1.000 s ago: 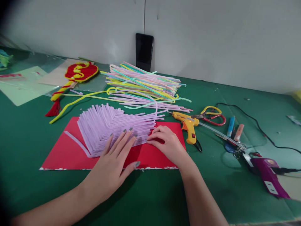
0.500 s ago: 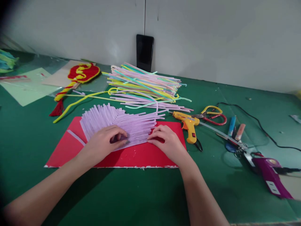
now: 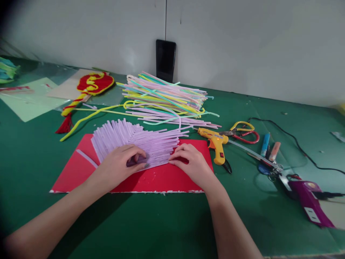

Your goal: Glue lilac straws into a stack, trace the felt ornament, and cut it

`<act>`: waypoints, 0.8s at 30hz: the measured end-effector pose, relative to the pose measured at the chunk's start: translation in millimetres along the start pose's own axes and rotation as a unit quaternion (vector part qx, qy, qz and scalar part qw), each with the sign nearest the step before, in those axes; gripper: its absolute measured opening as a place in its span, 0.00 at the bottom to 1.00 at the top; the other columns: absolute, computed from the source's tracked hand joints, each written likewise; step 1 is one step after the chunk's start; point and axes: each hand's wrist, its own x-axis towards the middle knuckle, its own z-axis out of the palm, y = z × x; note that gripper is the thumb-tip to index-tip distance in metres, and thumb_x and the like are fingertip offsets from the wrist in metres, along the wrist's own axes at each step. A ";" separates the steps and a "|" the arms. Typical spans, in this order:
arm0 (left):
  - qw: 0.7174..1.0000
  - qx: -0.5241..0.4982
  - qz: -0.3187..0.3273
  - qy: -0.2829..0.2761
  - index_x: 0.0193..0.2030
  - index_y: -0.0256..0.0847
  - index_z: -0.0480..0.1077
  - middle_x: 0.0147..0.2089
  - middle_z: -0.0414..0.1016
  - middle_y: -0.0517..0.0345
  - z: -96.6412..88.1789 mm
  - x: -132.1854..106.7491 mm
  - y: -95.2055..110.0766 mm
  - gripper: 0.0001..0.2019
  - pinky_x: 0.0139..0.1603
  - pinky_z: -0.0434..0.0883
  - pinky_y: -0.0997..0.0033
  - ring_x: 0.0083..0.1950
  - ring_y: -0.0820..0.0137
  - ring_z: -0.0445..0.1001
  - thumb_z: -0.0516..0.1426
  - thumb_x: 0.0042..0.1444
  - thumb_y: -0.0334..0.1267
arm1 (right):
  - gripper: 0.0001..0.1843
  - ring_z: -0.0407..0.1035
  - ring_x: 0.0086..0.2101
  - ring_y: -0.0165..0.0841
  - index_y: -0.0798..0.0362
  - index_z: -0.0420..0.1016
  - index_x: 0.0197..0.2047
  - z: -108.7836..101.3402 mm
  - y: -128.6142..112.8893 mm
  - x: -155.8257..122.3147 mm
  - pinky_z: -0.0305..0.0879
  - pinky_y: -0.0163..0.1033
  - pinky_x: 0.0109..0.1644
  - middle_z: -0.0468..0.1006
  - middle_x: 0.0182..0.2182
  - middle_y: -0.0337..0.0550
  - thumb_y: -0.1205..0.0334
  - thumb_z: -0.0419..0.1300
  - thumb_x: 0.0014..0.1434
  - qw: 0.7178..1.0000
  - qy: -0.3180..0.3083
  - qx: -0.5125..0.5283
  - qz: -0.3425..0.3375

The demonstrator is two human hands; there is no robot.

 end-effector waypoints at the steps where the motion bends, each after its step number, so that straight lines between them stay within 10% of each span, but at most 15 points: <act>1: 1.000 0.001 0.000 0.000 0.36 0.42 0.70 0.33 0.72 0.61 -0.2 0.0 0.1 0.05 0.38 0.65 0.67 0.36 0.69 0.70 0.61 0.54 0.37 | 0.05 0.71 0.43 0.36 0.46 0.80 0.35 -0.4 -0.4 0.1 0.69 0.44 0.49 0.77 0.37 0.42 0.63 0.61 0.59 1.000 -0.001 -0.002 0.001; 24: 1.000 -0.019 0.005 -0.004 0.38 0.43 0.70 0.35 0.72 0.61 1.0 0.2 -4.5 0.04 0.39 0.65 0.67 0.37 0.69 0.70 0.60 0.55 0.37 | 0.08 0.71 0.40 0.35 0.47 0.81 0.35 -5.7 4.7 -0.9 0.70 0.44 0.47 0.77 0.36 0.42 0.60 0.59 0.61 1.000 -0.006 -0.001 0.017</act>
